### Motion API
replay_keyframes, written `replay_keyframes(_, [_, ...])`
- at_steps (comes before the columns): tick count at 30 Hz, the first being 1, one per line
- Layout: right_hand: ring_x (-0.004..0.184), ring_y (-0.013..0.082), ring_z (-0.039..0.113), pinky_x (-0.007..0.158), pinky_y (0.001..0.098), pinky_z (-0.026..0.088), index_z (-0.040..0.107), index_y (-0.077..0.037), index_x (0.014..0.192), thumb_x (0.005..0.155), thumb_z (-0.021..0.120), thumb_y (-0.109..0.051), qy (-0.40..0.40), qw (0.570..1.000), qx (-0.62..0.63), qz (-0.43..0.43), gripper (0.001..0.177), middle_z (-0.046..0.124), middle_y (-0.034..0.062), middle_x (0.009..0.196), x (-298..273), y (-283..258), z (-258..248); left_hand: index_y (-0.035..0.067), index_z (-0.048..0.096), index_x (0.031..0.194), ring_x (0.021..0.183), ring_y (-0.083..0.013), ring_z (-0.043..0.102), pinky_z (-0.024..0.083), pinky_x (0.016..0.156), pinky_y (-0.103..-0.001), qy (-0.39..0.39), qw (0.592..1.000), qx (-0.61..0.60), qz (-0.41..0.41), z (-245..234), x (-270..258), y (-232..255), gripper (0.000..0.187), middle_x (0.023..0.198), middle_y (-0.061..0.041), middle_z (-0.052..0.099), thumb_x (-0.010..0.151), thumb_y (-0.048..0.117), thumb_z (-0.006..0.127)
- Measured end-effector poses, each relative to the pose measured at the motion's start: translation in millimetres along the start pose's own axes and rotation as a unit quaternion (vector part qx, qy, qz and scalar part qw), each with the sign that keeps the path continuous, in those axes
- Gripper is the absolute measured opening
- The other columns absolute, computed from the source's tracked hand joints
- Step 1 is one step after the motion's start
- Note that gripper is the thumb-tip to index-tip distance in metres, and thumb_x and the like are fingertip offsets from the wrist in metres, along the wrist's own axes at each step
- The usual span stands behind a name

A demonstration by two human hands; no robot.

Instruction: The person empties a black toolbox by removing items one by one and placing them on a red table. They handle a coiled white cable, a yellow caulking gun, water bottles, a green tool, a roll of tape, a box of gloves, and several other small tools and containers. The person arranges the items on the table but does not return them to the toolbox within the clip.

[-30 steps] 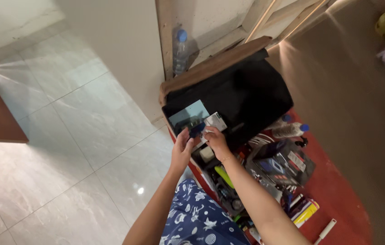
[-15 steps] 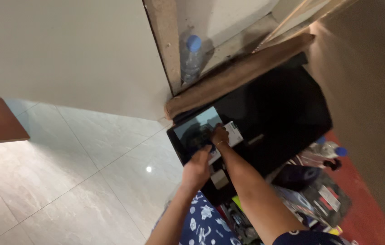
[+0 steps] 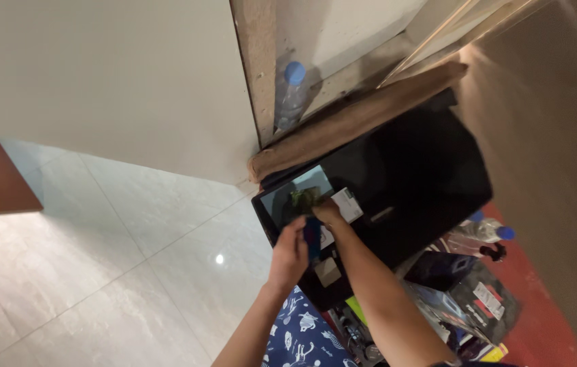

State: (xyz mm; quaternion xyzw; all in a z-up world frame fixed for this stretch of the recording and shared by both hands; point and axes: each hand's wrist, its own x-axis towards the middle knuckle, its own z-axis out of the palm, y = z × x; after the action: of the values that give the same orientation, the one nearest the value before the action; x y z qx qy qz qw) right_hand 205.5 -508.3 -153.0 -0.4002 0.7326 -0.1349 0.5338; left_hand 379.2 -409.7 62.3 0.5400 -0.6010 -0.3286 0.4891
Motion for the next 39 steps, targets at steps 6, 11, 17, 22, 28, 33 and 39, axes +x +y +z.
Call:
replay_keyframes(6, [0.112,0.0230,0.065,0.089,0.0395,0.058,0.049,-0.006,0.134,0.086,0.077,-0.018,0.046,0.911,0.408,-0.031,0.056,0.064,0.0116,0.124,-157.1,-87.4,-87.4,-0.005,0.045,0.138,0.124,-0.0324,0.054,0.048,0.100,-0.039,0.185,0.970,-0.017,-0.159,-13.5,-42.4,27.8,0.063,0.132,-0.023,0.052,0.092,0.024,0.076])
replay_keyframes(11, [0.127,0.0238,0.056,0.103,0.0434,0.050,0.030,-0.013,0.149,0.094,0.066,-0.013,-0.003,0.841,0.513,-0.171,0.066,0.052,0.0131,0.141,-293.3,-162.8,-102.8,0.007,0.042,0.140,0.124,-0.0324,0.059,0.049,0.098,-0.046,0.129,0.758,-0.355,-0.531,-18.5,-28.4,69.5,0.076,0.137,-0.019,0.057,0.085,0.046,0.077])
replay_keyframes(17, [0.129,0.0215,0.053,0.107,0.0430,0.047,0.023,-0.015,0.154,0.095,0.065,-0.010,-0.045,0.782,0.503,-0.366,0.072,0.049,0.0083,0.144,-393.4,-195.0,-98.6,0.013,0.051,0.139,0.120,-0.0220,0.062,0.054,0.091,-0.041,0.048,0.696,-0.605,-0.384,-68.8,-56.1,150.9,0.058,0.137,-0.006,0.062,0.090,0.042,0.065])
replay_keyframes(22, [0.123,0.0190,0.050,0.101,0.0385,0.043,0.025,-0.013,0.156,0.097,0.065,-0.011,-0.003,0.814,0.431,-0.389,0.071,0.048,0.0083,0.143,-450.3,-188.2,-104.4,0.001,0.059,0.131,0.106,-0.0204,0.069,0.059,0.091,-0.039,0.045,0.834,-0.515,-0.192,-118.7,-56.3,169.0,0.035,0.121,-0.009,0.070,0.100,0.017,0.062])
replay_keyframes(28, [0.128,0.0180,0.055,0.112,0.0354,0.045,0.034,-0.006,0.155,0.098,0.068,-0.012,-0.101,0.822,0.333,-0.451,0.066,0.057,0.0118,0.139,-512.3,-162.3,-115.8,0.000,0.061,0.131,0.100,-0.0133,0.067,0.057,0.090,-0.032,-0.048,0.913,-0.392,-0.106,-159.7,-93.3,190.1,0.034,0.112,-0.006,0.071,0.100,0.014,0.062])
replay_keyframes(33, [0.123,0.0172,0.059,0.109,0.0342,0.047,0.040,-0.003,0.150,0.096,0.071,-0.007,-0.073,0.842,0.320,-0.427,0.062,0.061,0.0120,0.134,-538.4,-135.7,-103.7,0.003,0.057,0.132,0.106,-0.0108,0.067,0.054,0.094,-0.029,-0.103,0.917,-0.381,-0.059,-160.8,-135.2,216.3,0.050,0.118,-0.003,0.070,0.083,0.008,0.070])
replay_keyframes(39, [0.118,0.0177,0.060,0.103,0.0343,0.052,0.045,-0.002,0.152,0.092,0.078,-0.010,0.008,0.879,0.262,-0.399,0.069,0.060,0.0103,0.130,-560.1,-85.8,-98.4,-0.001,0.064,0.122,0.099,-0.0154,0.072,0.059,0.087,-0.030,-0.043,0.885,-0.443,-0.138,-127.4,-171.9,237.3,0.038,0.114,-0.009,0.073,0.088,0.007,0.078])
